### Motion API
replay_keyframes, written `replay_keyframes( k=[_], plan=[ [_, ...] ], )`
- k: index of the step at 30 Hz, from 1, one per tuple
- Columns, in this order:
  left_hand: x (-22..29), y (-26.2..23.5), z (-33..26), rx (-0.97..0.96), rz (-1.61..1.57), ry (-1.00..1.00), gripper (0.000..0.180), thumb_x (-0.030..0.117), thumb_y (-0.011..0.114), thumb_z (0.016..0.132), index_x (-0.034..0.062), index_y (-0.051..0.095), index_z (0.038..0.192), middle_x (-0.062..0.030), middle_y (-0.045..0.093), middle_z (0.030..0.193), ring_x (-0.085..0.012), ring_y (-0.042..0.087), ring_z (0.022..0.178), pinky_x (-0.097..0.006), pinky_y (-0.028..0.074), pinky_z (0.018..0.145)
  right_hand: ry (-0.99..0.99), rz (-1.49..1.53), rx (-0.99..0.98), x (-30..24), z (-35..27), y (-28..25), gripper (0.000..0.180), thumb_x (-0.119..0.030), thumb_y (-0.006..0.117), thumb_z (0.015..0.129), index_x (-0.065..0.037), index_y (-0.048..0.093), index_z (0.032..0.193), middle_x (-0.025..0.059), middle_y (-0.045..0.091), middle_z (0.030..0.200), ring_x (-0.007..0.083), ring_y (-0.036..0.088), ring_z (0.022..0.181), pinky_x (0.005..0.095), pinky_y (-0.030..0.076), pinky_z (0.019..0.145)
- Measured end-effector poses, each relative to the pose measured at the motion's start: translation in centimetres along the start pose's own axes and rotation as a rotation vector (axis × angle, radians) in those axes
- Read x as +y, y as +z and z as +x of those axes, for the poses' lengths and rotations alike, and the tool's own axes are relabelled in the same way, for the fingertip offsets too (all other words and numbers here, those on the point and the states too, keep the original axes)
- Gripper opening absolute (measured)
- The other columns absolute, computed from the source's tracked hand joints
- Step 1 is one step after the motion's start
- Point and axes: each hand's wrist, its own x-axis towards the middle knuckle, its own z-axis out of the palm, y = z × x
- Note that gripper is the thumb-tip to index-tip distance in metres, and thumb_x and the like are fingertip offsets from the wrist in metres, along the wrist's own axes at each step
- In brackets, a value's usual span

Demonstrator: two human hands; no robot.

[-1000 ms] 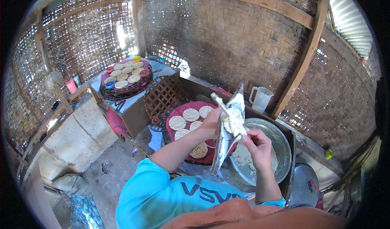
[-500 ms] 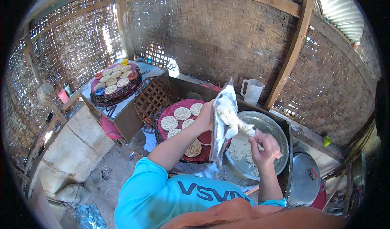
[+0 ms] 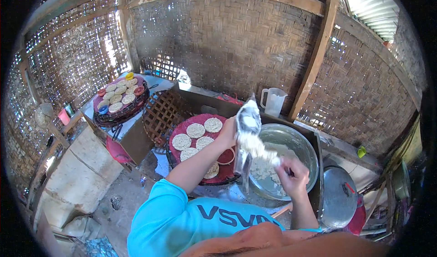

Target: The person prepares small round snacks by scooping dough from a bowl into a metal mold using a spoon, pressing the mold onto a tray to release the shaped dough, and arranging the pieces.

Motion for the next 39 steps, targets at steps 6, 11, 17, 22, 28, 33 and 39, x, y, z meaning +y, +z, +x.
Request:
replay_keyframes(
  k=[6, 11, 17, 22, 28, 33, 39],
  plan=[
    [-0.9, 1.4, -0.1, -0.058, 0.221, 0.013, 0.029, 0.022, 0.04, 0.086, 0.0023, 0.054, 0.102, -0.0056, 0.058, 0.09, -0.0132, 0.056, 0.079, -0.029, 0.046, 0.072, 0.412, 0.138, 0.172, 3.3, 1.6, -1.4, 0.018, -0.002, 0.067, 0.068, 0.0, 0.061, 0.085, 0.0022, 0.059, 0.065, 0.0055, 0.049, 0.055, 0.02, 0.041, 0.051],
    [-0.3, 0.4, -0.6, -0.099, 0.094, -0.047, 0.028, 0.019, 0.041, 0.087, 0.0008, 0.052, 0.105, -0.005, 0.057, 0.091, -0.0114, 0.056, 0.081, -0.027, 0.047, 0.072, 0.318, -0.013, 0.084, 3.3, 0.7, -0.3, 0.02, -0.01, 0.07, 0.067, 0.0, 0.062, 0.082, 0.0032, 0.056, 0.061, 0.0058, 0.046, 0.051, 0.021, 0.037, 0.046],
    [-0.1, -4.4, 0.1, -0.247, 0.324, 0.267, 0.028, 0.012, 0.057, 0.076, 0.0048, 0.051, 0.102, -0.0066, 0.054, 0.091, -0.0159, 0.056, 0.079, -0.031, 0.048, 0.069, 0.507, 0.446, 0.017, 5.1, -2.4, -2.5, 0.013, -0.001, 0.066, 0.067, 0.0, 0.06, 0.079, -0.0022, 0.053, 0.068, 0.0026, 0.043, 0.056, 0.0179, 0.032, 0.048],
    [1.5, -3.9, -1.9, -0.324, 0.133, 0.367, 0.035, 0.012, 0.069, 0.065, 0.0062, 0.052, 0.096, -0.0062, 0.051, 0.086, -0.0176, 0.056, 0.074, -0.032, 0.047, 0.066, 0.418, -0.545, -0.227, 7.6, -3.5, -1.6, 0.034, -0.019, 0.065, 0.067, 0.002, 0.059, 0.093, 0.0125, 0.06, 0.081, 0.0205, 0.058, 0.076, 0.0311, 0.044, 0.068],
    [0.9, 0.6, -2.5, -0.619, -0.349, 0.498, 0.035, 0.012, 0.073, 0.06, 0.006, 0.052, 0.087, -0.0037, 0.045, 0.078, -0.0166, 0.055, 0.069, -0.032, 0.045, 0.062, 0.893, 1.752, -0.36, 0.4, -4.7, 7.2, 0.077, -0.068, 0.039, 0.072, -0.009, 0.039, 0.122, 0.0174, 0.054, 0.102, 0.0316, 0.055, 0.081, 0.041, 0.046, 0.063],
    [4.5, 1.7, -7.0, -0.25, 0.007, 0.368, 0.056, 0.022, 0.074, 0.062, 0.0046, 0.048, 0.109, -0.0088, 0.051, 0.1, -0.0218, 0.055, 0.089, -0.036, 0.043, 0.084, 0.815, 2.294, -0.628, -1.5, -1.5, 6.5, 0.075, -0.068, 0.037, 0.074, -0.01, 0.035, 0.122, 0.0196, 0.056, 0.086, 0.0203, 0.048, 0.038, 0.0241, 0.034, 0.026],
    [2.3, -5.5, -9.7, -0.392, 0.906, 0.336, 0.059, 0.028, 0.07, 0.062, 0.0031, 0.051, 0.113, -0.0098, 0.047, 0.121, -0.0156, 0.038, 0.118, -0.033, 0.023, 0.101, 0.632, 1.479, -0.321, -2.9, 2.9, 5.4, 0.094, -0.067, 0.045, 0.07, -0.004, 0.013, 0.133, 0.0199, 0.048, 0.106, 0.0134, 0.054, 0.051, 0.0177, 0.034, 0.031]
  ],
)
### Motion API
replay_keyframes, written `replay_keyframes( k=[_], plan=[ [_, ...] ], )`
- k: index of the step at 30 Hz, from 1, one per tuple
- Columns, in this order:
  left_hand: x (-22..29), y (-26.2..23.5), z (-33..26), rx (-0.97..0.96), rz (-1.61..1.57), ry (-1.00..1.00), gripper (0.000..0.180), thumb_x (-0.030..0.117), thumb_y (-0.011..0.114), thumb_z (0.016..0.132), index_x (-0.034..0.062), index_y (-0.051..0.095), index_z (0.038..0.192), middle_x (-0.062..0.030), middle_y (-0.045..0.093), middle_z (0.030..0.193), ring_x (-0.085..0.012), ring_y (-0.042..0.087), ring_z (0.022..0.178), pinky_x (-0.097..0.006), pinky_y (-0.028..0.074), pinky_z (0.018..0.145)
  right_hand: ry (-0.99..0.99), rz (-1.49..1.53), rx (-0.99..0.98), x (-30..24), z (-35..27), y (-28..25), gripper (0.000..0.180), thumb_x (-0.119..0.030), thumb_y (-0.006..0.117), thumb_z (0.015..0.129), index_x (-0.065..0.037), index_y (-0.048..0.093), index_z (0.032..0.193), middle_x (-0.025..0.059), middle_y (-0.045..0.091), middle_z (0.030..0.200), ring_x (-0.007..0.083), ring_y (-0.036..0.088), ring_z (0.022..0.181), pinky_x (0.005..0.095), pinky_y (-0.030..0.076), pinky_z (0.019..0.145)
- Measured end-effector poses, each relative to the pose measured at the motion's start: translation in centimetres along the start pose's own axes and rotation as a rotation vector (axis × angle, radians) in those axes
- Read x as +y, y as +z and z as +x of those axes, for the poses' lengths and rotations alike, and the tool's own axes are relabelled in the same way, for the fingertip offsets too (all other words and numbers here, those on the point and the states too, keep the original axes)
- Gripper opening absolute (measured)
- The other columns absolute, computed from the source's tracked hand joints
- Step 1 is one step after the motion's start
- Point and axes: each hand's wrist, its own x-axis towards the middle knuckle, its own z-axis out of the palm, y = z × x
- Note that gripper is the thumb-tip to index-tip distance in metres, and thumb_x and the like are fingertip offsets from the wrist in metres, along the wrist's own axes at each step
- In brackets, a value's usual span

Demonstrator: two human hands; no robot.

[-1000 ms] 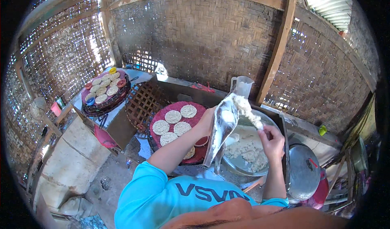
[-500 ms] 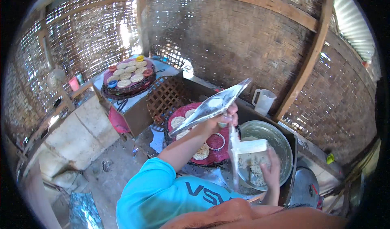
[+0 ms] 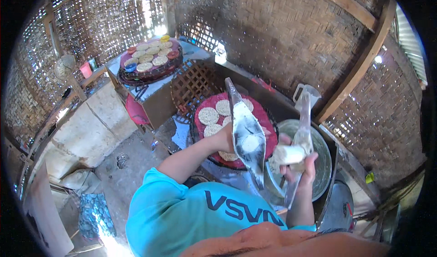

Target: The person prepares small round snacks by scooping dough from a bowl into a metal mold using a spoon, pressing the mold onto a tray to release the shaped dough, and arranging the pieces.

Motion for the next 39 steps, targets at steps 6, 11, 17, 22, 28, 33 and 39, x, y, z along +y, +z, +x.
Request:
replay_keyframes(
  k=[6, 11, 17, 22, 28, 33, 39],
  plan=[
    [0.8, 0.8, -0.4, 0.119, 0.743, 0.006, 0.037, 0.029, 0.067, 0.062, 0.0118, 0.058, 0.094, -0.0083, 0.06, 0.09, -0.0247, 0.057, 0.086, -0.035, 0.044, 0.078, -0.351, -0.845, 0.009, -0.2, 1.1, 0.0, 0.092, -0.05, 0.061, 0.071, -0.004, 0.013, 0.134, 0.0188, 0.038, 0.122, 0.0244, 0.057, 0.086, 0.0303, 0.049, 0.056],
    [0.7, 1.1, -0.5, 0.166, 0.697, -0.122, 0.036, 0.031, 0.066, 0.059, 0.0117, 0.058, 0.088, -0.0098, 0.059, 0.085, -0.0268, 0.056, 0.083, -0.036, 0.045, 0.074, -0.696, -1.561, -0.22, -1.4, 0.7, 2.4, 0.076, -0.041, 0.069, 0.063, -0.004, 0.038, 0.121, 0.0222, 0.04, 0.116, 0.0359, 0.053, 0.094, 0.0363, 0.05, 0.065],
    [-0.3, 2.1, -1.3, 0.294, 0.642, -0.012, 0.037, 0.034, 0.069, 0.056, 0.0105, 0.059, 0.083, -0.0083, 0.06, 0.077, -0.026, 0.059, 0.073, -0.034, 0.047, 0.065, -0.647, -1.596, -0.21, 0.0, 0.9, 3.0, 0.075, -0.041, 0.069, 0.063, -0.006, 0.038, 0.123, 0.0197, 0.041, 0.114, 0.0323, 0.054, 0.092, 0.0359, 0.049, 0.065],
    [-2.1, 2.2, -2.3, 0.249, 0.506, -0.374, 0.061, 0.036, 0.076, 0.051, 0.009, 0.055, 0.102, -0.0091, 0.06, 0.096, -0.0234, 0.058, 0.091, -0.032, 0.044, 0.081, -0.495, -1.538, -0.196, 1.7, 1.7, 2.9, 0.08, -0.039, 0.068, 0.063, -0.006, 0.033, 0.126, 0.0194, 0.038, 0.115, 0.0339, 0.05, 0.096, 0.0387, 0.048, 0.07],
    [-7.0, 0.9, -7.3, 0.499, 0.277, -0.18, 0.054, 0.026, 0.076, 0.052, 0.0069, 0.056, 0.099, -0.0108, 0.057, 0.099, -0.023, 0.055, 0.093, -0.034, 0.042, 0.084, -0.426, -1.357, -0.417, 1.5, 6.2, 1.3, 0.093, -0.04, 0.067, 0.066, -0.009, 0.013, 0.135, 0.0202, 0.031, 0.126, 0.0352, 0.047, 0.101, 0.0397, 0.042, 0.082],
    [-7.3, -2.6, -16.7, 0.651, -0.075, -0.481, 0.064, 0.02, 0.076, 0.057, 0.006, 0.047, 0.112, -0.008, 0.049, 0.114, -0.0194, 0.048, 0.102, -0.034, 0.036, 0.092, 0.055, -1.289, 0.31, 5.6, 10.5, -12.6, 0.055, -0.035, 0.05, 0.082, -0.007, 0.034, 0.127, 0.0158, 0.052, 0.104, 0.0216, 0.052, 0.086, 0.0316, 0.042, 0.075],
    [-7.1, -4.1, -22.6, 0.959, -0.012, -0.613, 0.063, 0.02, 0.075, 0.057, 0.0058, 0.047, 0.112, -0.0082, 0.05, 0.112, -0.0193, 0.048, 0.102, -0.034, 0.036, 0.091, 0.537, -0.948, 0.35, 9.1, 10.3, -17.4, 0.028, -0.027, 0.045, 0.086, -0.003, 0.052, 0.098, 0.0061, 0.054, 0.07, 0.0135, 0.051, 0.056, 0.0275, 0.041, 0.049]
  ],
)
